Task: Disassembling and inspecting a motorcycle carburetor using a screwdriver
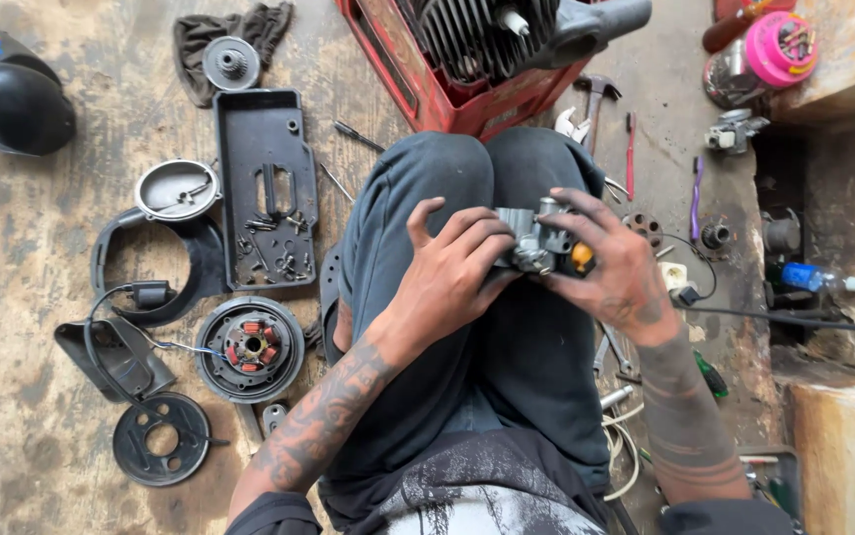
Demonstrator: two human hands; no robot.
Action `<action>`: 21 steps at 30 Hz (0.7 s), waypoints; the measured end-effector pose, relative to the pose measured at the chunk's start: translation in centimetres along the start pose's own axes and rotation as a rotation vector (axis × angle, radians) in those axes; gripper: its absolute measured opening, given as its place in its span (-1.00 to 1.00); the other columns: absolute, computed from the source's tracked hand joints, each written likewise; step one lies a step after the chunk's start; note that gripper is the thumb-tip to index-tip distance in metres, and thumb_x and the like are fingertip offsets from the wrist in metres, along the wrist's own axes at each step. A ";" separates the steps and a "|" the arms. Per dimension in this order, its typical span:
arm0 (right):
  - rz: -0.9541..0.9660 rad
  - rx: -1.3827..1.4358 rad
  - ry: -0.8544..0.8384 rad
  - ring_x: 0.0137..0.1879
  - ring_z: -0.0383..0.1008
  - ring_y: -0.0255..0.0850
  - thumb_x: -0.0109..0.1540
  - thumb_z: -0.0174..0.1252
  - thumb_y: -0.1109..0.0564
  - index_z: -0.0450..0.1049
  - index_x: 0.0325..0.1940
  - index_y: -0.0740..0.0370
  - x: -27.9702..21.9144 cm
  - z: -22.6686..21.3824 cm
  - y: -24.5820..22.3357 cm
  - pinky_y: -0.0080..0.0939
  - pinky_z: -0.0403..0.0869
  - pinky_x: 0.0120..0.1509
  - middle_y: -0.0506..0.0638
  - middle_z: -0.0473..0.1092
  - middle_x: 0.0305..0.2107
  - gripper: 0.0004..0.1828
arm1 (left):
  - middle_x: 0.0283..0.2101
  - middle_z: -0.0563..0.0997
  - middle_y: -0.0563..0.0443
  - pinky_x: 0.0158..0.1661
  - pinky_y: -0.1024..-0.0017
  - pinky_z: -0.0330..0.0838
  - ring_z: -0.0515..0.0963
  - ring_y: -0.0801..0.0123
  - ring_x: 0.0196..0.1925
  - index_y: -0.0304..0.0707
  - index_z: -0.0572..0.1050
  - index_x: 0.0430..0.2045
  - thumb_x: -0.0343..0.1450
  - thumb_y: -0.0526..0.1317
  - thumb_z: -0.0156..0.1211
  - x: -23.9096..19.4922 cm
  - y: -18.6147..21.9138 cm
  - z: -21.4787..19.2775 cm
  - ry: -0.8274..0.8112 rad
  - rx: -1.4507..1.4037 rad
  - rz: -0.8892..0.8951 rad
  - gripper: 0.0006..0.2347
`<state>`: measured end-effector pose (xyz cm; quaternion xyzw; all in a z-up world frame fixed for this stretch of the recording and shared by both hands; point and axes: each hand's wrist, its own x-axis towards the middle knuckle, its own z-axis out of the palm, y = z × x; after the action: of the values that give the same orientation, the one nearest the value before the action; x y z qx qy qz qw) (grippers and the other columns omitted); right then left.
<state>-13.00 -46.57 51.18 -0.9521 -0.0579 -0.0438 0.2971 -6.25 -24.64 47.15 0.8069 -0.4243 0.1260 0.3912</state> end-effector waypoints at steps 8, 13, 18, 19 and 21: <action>0.009 0.372 0.093 0.36 0.42 0.06 -0.07 0.59 -0.10 0.56 0.12 0.13 -1.9 1.9 5.2 0.01 0.37 0.37 0.13 0.42 0.23 -0.28 | 0.34 0.35 -0.24 0.40 -0.05 0.07 0.35 -0.06 0.43 -0.11 0.29 0.28 0.30 0.07 0.43 2.1 1.3 1.4 -0.214 -0.118 -0.072 -0.32; -0.046 0.396 0.088 0.39 0.39 0.11 -0.05 0.60 -0.05 0.55 0.13 0.20 -1.0 1.1 2.7 0.10 0.35 0.40 0.15 0.41 0.24 -0.28 | 0.30 0.38 -0.28 0.31 0.09 0.23 0.52 -0.06 0.25 -0.14 0.21 0.38 0.38 0.09 0.31 1.4 -0.1 2.3 -0.330 -0.076 -0.010 -0.31; 0.098 0.470 0.104 -0.40 0.44 -0.34 0.08 0.42 0.11 0.15 0.52 0.06 -2.4 -1.4 0.5 -0.26 0.48 -0.25 0.18 0.18 0.37 -0.04 | 0.20 0.44 -0.17 0.08 0.20 0.37 0.61 0.05 0.07 -0.17 0.34 0.25 0.42 0.09 0.27 1.4 0.3 1.5 -0.188 -0.216 -0.020 -0.44; 0.098 0.470 0.103 -0.40 0.44 -0.34 0.08 0.42 0.11 0.15 0.52 0.06 -3.0 -1.4 0.7 -0.26 0.48 -0.25 0.18 0.18 0.37 -0.04 | 0.20 0.44 -0.17 0.08 0.20 0.37 0.61 0.05 0.07 -0.17 0.34 0.25 0.42 0.09 0.27 1.4 0.3 1.6 -0.187 -0.216 -0.021 -0.44; 0.082 0.781 0.422 -0.29 0.46 -0.22 0.01 0.17 0.11 0.24 0.33 0.36 -4.3 -1.3 1.1 -0.24 0.53 -0.15 0.14 0.31 -0.14 -0.20 | 0.02 0.47 -0.12 -0.03 0.21 0.36 0.60 0.04 -0.06 -0.16 0.40 0.14 0.44 0.12 0.23 1.2 0.5 1.9 -0.136 -0.307 -0.014 -0.52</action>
<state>-17.21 -48.61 51.12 -0.7401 0.0298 -0.2004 0.6413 -6.13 -26.95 46.79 0.7472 -0.4586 0.0021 0.4810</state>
